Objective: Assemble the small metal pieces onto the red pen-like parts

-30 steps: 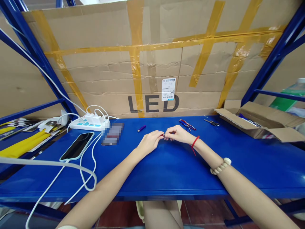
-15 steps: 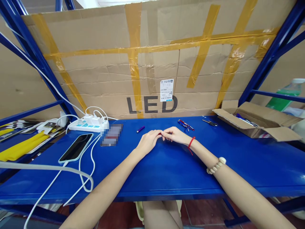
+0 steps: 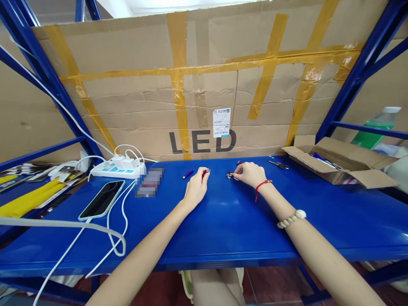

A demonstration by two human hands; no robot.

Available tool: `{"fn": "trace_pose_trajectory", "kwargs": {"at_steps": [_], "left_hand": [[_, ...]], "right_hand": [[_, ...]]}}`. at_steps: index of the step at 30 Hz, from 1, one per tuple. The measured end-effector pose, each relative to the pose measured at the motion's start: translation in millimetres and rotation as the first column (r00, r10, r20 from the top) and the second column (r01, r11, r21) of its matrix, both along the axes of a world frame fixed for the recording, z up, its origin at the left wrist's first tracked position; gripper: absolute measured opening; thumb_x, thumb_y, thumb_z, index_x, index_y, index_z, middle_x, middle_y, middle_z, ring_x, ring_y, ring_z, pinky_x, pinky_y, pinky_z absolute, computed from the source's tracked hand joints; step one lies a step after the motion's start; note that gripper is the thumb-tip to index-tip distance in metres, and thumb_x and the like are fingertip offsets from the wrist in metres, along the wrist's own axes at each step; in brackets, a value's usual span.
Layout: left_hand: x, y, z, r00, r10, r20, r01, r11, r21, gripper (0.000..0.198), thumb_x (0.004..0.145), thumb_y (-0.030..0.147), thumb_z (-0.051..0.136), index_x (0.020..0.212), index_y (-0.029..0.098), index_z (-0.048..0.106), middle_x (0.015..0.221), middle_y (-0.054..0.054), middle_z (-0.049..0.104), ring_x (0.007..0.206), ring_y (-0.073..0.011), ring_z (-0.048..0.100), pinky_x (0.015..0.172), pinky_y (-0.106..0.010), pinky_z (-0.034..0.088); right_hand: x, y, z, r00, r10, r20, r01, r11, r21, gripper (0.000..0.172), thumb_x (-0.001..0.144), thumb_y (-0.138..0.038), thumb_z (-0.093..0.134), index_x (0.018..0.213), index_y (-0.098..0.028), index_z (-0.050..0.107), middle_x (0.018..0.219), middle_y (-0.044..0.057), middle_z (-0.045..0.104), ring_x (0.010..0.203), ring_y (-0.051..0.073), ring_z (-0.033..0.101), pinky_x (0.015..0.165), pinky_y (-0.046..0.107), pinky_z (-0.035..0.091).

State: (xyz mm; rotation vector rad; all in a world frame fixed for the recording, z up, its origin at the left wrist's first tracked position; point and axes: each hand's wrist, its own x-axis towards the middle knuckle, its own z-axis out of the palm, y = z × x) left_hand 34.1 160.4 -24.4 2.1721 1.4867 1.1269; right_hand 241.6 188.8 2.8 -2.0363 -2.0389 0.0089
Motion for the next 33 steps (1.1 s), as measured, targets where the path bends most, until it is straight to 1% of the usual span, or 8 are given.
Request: {"fn": "trace_pose_trajectory", "kwargs": {"at_steps": [6, 11, 18, 21, 24, 27, 30, 33], "left_hand": [[-1, 7, -7.3, 0.994, 0.019, 0.105, -0.011, 0.997, -0.073, 0.02, 0.091, 0.033, 0.031, 0.095, 0.02, 0.045, 0.067, 0.001, 0.053, 0.061, -0.0133, 0.051, 0.064, -0.024, 0.04], [-1, 7, -10.5, 0.993, 0.022, 0.116, -0.011, 0.996, -0.088, 0.019, 0.09, 0.035, 0.033, 0.092, 0.02, 0.043, 0.069, 0.0, 0.054, 0.065, -0.0145, 0.052, 0.065, -0.026, 0.04], [1, 5, -9.6, 0.983, 0.001, 0.183, 0.011, 0.998, -0.063, 0.008, 0.089, 0.024, 0.035, 0.094, 0.018, 0.036, 0.074, -0.001, 0.053, 0.062, -0.0128, 0.051, 0.059, -0.024, 0.038], [3, 3, -6.2, 0.964, -0.001, 0.264, 0.037, 0.991, -0.13, 0.006, 0.088, 0.023, 0.037, 0.088, 0.018, 0.038, 0.067, 0.002, 0.053, 0.058, -0.0112, 0.048, 0.058, -0.022, 0.036], [5, 1, -1.7, 0.941, 0.055, 0.333, 0.02, 0.976, -0.217, 0.012, 0.088, 0.025, 0.038, 0.08, 0.017, 0.039, 0.065, 0.002, 0.052, 0.057, -0.0102, 0.047, 0.057, -0.021, 0.035], [6, 0, 0.2, 0.919, 0.099, 0.381, 0.01, 0.962, -0.272, 0.019, 0.087, 0.028, 0.042, 0.073, 0.016, 0.038, 0.063, 0.002, 0.05, 0.058, -0.0098, 0.047, 0.058, -0.021, 0.035], [7, 1, -2.5, 0.921, 0.095, 0.378, 0.0, 0.97, -0.245, 0.022, 0.085, 0.032, 0.045, 0.072, 0.016, 0.036, 0.062, 0.003, 0.048, 0.058, -0.0098, 0.047, 0.059, -0.021, 0.034], [6, 3, -6.5, 0.937, 0.042, 0.348, 0.018, 0.986, -0.167, 0.024, 0.084, 0.036, 0.047, 0.074, 0.017, 0.036, 0.062, 0.004, 0.048, 0.057, -0.0095, 0.046, 0.059, -0.022, 0.034]], "right_hand": [[-5, 0, -2.6, 1.0, 0.008, 0.016, -0.007, 0.999, -0.05, 0.019, 0.064, -0.038, 0.059, 0.077, -0.027, 0.068, 0.085, 0.002, 0.065, 0.083, 0.021, 0.059, 0.063, 0.028, 0.04], [-6, 2, -5.8, 0.999, 0.027, 0.02, -0.027, 0.999, -0.03, 0.023, 0.071, -0.037, 0.054, 0.086, -0.027, 0.067, 0.092, 0.003, 0.064, 0.086, 0.022, 0.059, 0.064, 0.029, 0.041], [-6, 2, -9.2, 0.999, 0.023, 0.024, -0.022, 0.999, -0.045, 0.017, 0.07, -0.032, 0.055, 0.078, -0.026, 0.069, 0.088, 0.004, 0.065, 0.085, 0.022, 0.059, 0.064, 0.028, 0.041], [-6, 3, -8.1, 0.999, 0.018, 0.038, -0.016, 0.999, -0.048, 0.016, 0.07, -0.031, 0.056, 0.077, -0.026, 0.069, 0.088, 0.004, 0.065, 0.084, 0.022, 0.059, 0.063, 0.028, 0.04], [-7, 2, -5.3, 0.999, 0.005, 0.05, -0.003, 0.999, -0.038, 0.016, 0.07, -0.031, 0.056, 0.076, -0.025, 0.07, 0.087, 0.005, 0.065, 0.083, 0.023, 0.059, 0.061, 0.028, 0.039], [-13, -2, -1.4, 1.0, 0.01, 0.022, -0.011, 0.999, 0.036, 0.019, 0.07, -0.034, 0.056, 0.08, -0.025, 0.07, 0.084, 0.005, 0.065, 0.081, 0.022, 0.059, 0.058, 0.026, 0.037], [-24, -9, 0.9, 0.99, 0.126, -0.066, -0.114, 0.981, 0.157, 0.021, 0.073, -0.038, 0.053, 0.081, -0.026, 0.069, 0.076, 0.001, 0.066, 0.075, 0.017, 0.059, 0.056, 0.023, 0.035], [-36, -16, -0.3, 0.94, 0.325, -0.106, -0.289, 0.921, 0.261, 0.019, 0.075, -0.036, 0.052, 0.079, -0.025, 0.067, 0.078, -0.002, 0.066, 0.067, 0.011, 0.058, 0.054, 0.021, 0.033]]}}
